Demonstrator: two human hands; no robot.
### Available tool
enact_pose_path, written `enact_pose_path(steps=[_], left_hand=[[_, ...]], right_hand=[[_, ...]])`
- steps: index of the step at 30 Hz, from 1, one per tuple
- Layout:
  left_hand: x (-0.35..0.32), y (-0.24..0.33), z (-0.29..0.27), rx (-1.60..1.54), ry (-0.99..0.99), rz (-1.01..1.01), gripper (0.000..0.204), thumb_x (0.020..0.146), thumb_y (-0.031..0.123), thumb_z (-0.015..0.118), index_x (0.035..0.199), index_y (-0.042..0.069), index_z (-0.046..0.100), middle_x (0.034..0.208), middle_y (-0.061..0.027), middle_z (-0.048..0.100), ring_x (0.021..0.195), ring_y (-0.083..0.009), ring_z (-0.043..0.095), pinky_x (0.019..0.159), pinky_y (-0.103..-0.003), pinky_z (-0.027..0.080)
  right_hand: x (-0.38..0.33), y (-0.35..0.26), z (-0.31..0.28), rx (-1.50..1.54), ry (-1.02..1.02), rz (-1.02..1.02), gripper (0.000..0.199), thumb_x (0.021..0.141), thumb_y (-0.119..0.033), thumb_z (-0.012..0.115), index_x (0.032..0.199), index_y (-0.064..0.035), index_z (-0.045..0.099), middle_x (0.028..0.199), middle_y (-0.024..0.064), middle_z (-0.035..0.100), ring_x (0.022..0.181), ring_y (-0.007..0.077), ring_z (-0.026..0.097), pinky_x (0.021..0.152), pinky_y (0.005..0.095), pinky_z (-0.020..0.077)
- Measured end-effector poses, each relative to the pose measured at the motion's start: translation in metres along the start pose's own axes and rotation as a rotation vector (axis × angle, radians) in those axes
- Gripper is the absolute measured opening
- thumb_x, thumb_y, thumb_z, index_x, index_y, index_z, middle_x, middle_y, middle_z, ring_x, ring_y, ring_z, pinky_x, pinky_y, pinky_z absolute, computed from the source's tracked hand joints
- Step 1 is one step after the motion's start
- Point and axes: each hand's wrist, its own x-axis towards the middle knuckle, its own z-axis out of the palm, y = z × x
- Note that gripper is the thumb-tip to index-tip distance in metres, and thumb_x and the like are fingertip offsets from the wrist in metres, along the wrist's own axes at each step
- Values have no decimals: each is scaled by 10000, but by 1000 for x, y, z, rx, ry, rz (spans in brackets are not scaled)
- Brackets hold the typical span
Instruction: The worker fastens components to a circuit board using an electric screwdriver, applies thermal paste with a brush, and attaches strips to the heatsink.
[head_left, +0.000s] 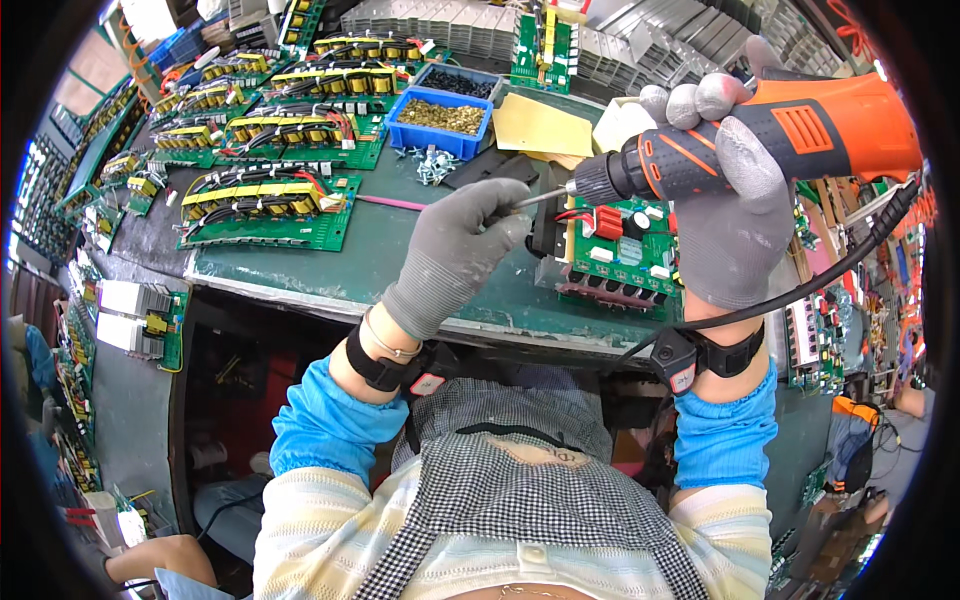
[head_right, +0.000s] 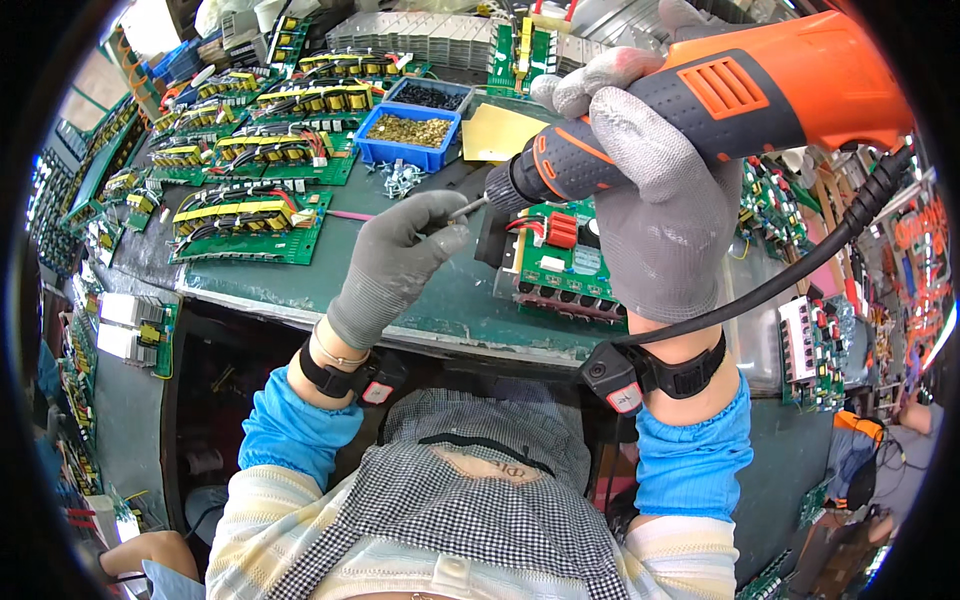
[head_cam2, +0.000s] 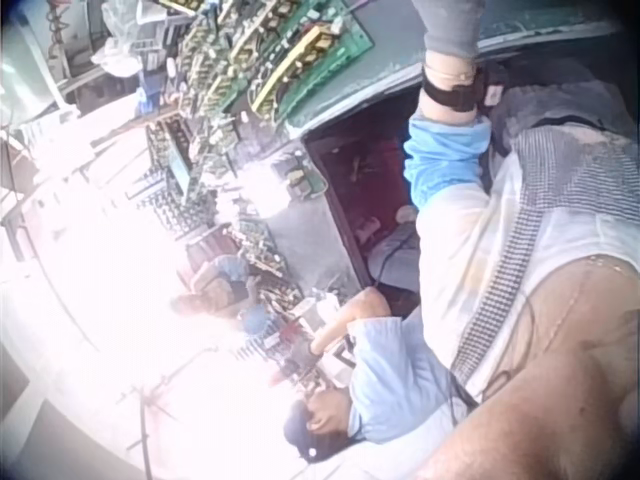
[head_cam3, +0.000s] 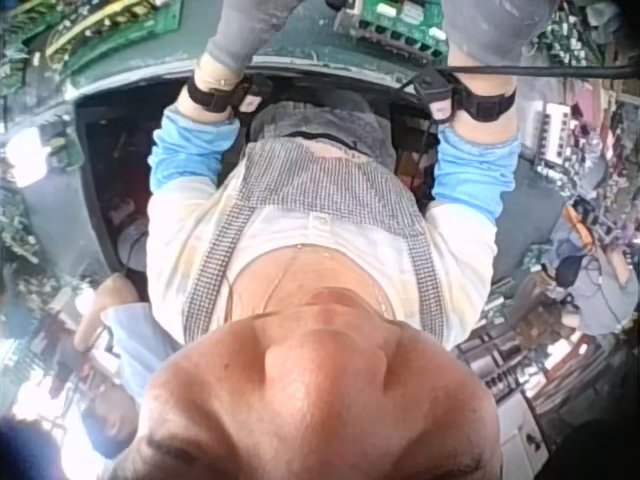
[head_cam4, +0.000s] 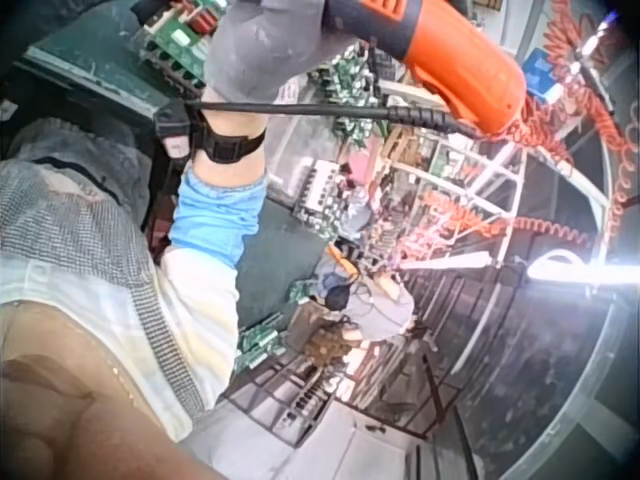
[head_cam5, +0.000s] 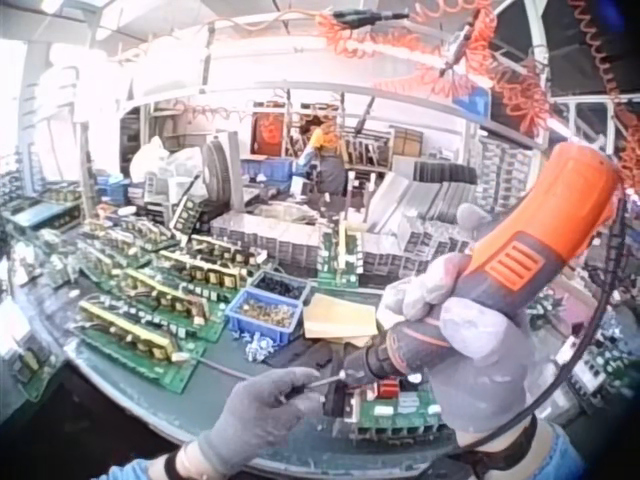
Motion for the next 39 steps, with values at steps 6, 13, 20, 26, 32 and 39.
enact_pose_path(steps=[6,13,20,26,32,39], left_hand=[[-2,-4,4,250,119,216,189,923,134,681,1044,-11,682,850,-75,633,743,-115,561,669,-268,463],[-4,-9,1,284,53,373,287,914,267,707,971,-13,690,806,-82,621,708,-167,564,650,-290,457],[-8,-9,7,177,-26,358,336,903,316,714,969,-13,692,812,-84,627,737,-181,586,670,-294,461],[-9,-9,11,36,-63,335,303,915,278,706,984,-17,690,819,-75,628,747,-177,586,678,-289,459],[-9,-6,10,199,-33,386,266,898,243,722,981,-9,696,816,-84,627,733,-184,593,666,-292,463],[-10,-4,11,256,-15,409,252,885,222,733,986,-6,699,830,-97,638,732,-201,605,664,-301,472]], right_hand=[[-13,-8,0,23,51,-42,347,843,-28,620,1186,-3,573,1032,110,622,956,238,626,940,427,518],[-25,-14,-5,50,119,-90,432,855,-75,622,1275,-12,539,1029,108,591,963,248,587,947,444,492],[-29,-16,-23,61,135,-122,574,838,-115,640,1369,-7,448,992,76,530,944,210,540,1007,469,452],[-33,-17,-20,53,249,-77,564,819,-105,658,1339,6,471,999,84,540,944,212,544,1056,454,444],[-34,-16,-27,96,206,-101,551,812,-107,674,1316,18,489,987,90,568,929,218,574,1063,457,437],[-36,-17,-23,62,257,-100,553,811,-110,685,1311,13,483,987,90,561,926,217,574,1059,463,435]])
